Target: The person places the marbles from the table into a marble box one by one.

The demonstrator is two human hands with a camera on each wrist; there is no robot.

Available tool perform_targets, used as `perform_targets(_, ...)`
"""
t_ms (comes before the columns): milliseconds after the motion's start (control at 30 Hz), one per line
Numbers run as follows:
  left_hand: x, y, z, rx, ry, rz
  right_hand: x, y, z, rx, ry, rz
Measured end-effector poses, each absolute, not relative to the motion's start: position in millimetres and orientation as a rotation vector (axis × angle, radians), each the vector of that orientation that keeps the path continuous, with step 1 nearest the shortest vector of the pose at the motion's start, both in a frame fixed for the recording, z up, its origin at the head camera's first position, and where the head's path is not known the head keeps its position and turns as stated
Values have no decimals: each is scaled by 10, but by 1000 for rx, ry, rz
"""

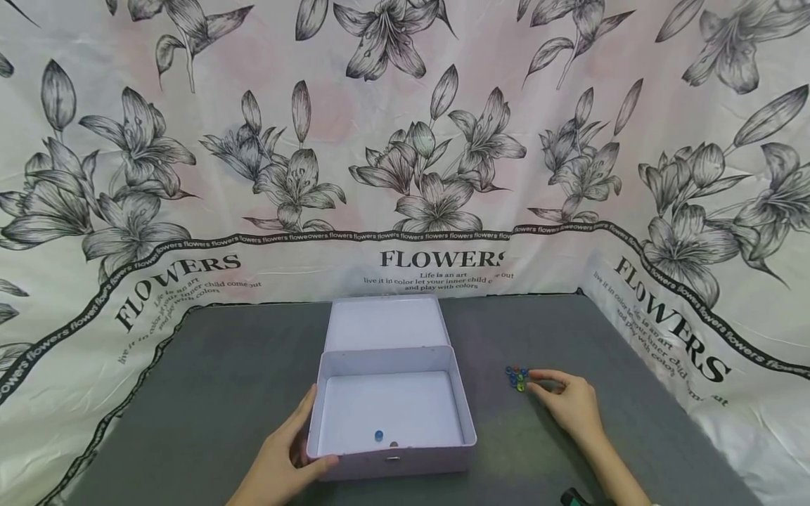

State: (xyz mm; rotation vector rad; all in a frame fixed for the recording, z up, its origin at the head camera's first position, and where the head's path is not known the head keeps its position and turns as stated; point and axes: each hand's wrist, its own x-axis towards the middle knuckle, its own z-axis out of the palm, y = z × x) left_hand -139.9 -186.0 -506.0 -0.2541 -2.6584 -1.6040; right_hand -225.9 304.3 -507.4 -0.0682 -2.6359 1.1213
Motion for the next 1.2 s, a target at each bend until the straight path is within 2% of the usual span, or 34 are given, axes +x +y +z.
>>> perform_targets(1200,-1411,-1860,-5044,-212,-2704,-1565,-2274,2980,-5190,40,-2662,1095)
